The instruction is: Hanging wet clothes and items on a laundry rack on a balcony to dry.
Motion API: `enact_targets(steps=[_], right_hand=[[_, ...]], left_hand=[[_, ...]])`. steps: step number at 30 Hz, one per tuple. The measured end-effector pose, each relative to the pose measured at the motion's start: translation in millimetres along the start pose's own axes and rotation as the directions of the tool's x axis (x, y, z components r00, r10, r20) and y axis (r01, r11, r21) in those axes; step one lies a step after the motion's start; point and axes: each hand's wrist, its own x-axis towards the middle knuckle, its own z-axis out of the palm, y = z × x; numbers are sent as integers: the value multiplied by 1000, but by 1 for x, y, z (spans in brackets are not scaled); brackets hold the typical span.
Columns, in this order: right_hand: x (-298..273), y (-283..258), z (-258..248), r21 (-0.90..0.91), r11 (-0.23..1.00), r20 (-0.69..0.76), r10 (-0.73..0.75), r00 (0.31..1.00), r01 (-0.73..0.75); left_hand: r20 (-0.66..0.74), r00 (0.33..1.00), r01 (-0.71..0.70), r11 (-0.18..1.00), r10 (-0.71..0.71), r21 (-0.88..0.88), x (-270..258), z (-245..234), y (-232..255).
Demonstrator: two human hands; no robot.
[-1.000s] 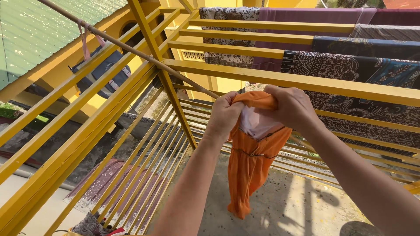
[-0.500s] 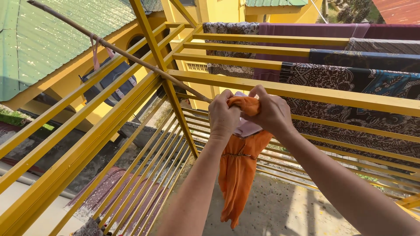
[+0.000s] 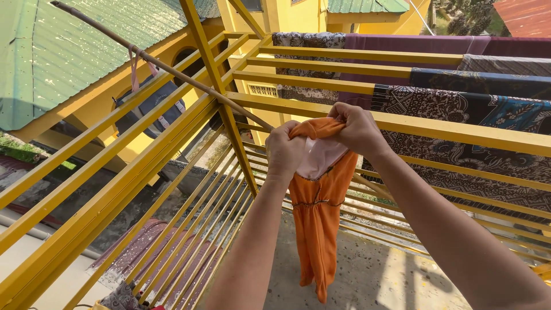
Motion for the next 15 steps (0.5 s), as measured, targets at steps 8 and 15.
enact_targets(steps=[8, 15], right_hand=[[14, 16, 6, -159, 982, -17, 103, 995, -104], [-5, 4, 5, -25, 997, -9, 71, 997, -71]], left_hand=[[274, 959, 151, 944, -68, -293, -40, 2, 43], [32, 997, 77, 997, -77, 6, -3, 11, 0]])
